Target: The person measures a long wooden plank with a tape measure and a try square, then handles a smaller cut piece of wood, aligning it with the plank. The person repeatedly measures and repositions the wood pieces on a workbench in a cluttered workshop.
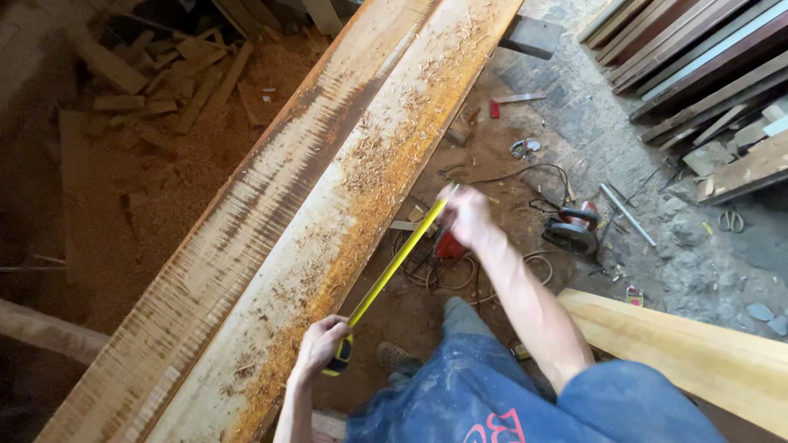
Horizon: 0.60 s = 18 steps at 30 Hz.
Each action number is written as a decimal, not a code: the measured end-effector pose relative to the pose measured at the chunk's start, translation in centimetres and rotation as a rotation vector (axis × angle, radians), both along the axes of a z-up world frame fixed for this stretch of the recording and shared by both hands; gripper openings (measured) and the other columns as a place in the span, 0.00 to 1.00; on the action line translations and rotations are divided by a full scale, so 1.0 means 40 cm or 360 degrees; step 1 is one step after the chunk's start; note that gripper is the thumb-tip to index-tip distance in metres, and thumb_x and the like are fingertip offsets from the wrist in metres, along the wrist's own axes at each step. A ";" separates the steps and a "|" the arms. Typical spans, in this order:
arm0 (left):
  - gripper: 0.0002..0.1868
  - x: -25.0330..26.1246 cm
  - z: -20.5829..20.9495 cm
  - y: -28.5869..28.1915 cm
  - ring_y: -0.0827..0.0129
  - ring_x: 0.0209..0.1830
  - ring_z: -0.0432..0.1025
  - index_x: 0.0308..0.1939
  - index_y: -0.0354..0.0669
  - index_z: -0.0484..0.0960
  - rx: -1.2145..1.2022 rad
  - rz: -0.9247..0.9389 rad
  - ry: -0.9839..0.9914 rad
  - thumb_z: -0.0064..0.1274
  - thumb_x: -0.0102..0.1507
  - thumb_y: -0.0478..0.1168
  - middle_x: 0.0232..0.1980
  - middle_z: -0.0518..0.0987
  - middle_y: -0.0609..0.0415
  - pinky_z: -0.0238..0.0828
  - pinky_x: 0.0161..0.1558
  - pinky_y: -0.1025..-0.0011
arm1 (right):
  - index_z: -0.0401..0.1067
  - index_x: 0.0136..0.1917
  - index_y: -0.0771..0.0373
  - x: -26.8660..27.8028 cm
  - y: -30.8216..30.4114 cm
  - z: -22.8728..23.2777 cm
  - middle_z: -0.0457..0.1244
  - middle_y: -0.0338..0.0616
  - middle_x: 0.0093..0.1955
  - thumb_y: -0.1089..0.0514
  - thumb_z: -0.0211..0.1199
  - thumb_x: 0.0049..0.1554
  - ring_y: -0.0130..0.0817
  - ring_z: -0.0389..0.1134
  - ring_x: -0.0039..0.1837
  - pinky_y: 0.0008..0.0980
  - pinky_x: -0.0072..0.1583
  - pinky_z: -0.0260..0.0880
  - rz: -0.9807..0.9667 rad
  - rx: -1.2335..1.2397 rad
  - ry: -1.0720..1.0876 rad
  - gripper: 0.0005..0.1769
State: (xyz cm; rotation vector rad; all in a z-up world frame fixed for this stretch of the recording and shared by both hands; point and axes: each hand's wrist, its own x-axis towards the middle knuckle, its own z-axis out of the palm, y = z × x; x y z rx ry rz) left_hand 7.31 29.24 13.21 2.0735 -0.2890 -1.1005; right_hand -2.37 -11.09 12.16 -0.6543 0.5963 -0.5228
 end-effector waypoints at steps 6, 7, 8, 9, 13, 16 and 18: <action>0.22 0.005 0.048 -0.079 0.69 0.33 0.78 0.42 0.39 0.89 0.0121 0.0086 -0.0196 0.56 0.59 0.55 0.32 0.85 0.51 0.74 0.41 0.69 | 0.75 0.42 0.62 0.112 0.255 -0.051 0.69 0.42 0.39 0.59 0.57 0.61 0.32 0.67 0.38 0.35 0.40 0.70 0.0072 -0.0579 0.0639 0.09; 0.22 0.007 0.053 -0.106 0.68 0.32 0.78 0.42 0.39 0.89 0.0137 0.0105 -0.0194 0.56 0.59 0.54 0.32 0.85 0.50 0.74 0.40 0.68 | 0.79 0.45 0.60 0.103 0.366 -0.082 0.69 0.40 0.40 0.58 0.60 0.61 0.29 0.69 0.41 0.32 0.43 0.72 0.0202 -0.0919 0.0713 0.08; 0.22 0.009 0.056 -0.133 0.68 0.32 0.77 0.41 0.39 0.89 0.0149 0.0124 -0.0196 0.56 0.59 0.54 0.31 0.84 0.49 0.74 0.40 0.68 | 0.76 0.44 0.62 0.093 0.454 -0.106 0.68 0.40 0.37 0.56 0.57 0.61 0.33 0.68 0.34 0.37 0.36 0.70 0.0475 -0.0605 0.0551 0.10; 0.22 0.014 0.061 -0.150 0.68 0.31 0.77 0.41 0.39 0.89 0.0160 0.0143 -0.0199 0.56 0.59 0.54 0.30 0.84 0.49 0.74 0.39 0.67 | 0.76 0.43 0.62 0.102 0.477 -0.125 0.68 0.40 0.37 0.56 0.57 0.62 0.32 0.68 0.35 0.36 0.37 0.70 0.0466 -0.0564 0.0551 0.11; 0.24 0.049 0.094 -0.116 0.69 0.30 0.76 0.40 0.38 0.88 0.0126 0.0191 -0.0113 0.56 0.60 0.57 0.29 0.84 0.51 0.73 0.38 0.67 | 0.70 0.37 0.64 0.189 0.305 -0.125 0.63 0.44 0.33 0.57 0.57 0.63 0.34 0.64 0.32 0.38 0.34 0.67 0.0177 -0.0547 0.0446 0.13; 0.25 0.063 0.104 -0.085 0.69 0.28 0.75 0.37 0.37 0.90 0.0209 0.0085 -0.0134 0.57 0.60 0.58 0.27 0.83 0.50 0.72 0.36 0.66 | 0.71 0.36 0.62 0.259 0.026 -0.095 0.66 0.42 0.33 0.57 0.54 0.62 0.32 0.64 0.33 0.35 0.36 0.66 -0.0162 -0.0516 0.0488 0.14; 0.25 0.078 0.100 -0.115 0.69 0.27 0.74 0.36 0.37 0.90 0.0250 0.0103 -0.0109 0.57 0.61 0.58 0.26 0.82 0.50 0.72 0.35 0.66 | 0.72 0.37 0.62 0.277 -0.008 -0.098 0.65 0.42 0.35 0.56 0.55 0.65 0.31 0.63 0.36 0.33 0.39 0.64 -0.0209 -0.0707 0.0611 0.16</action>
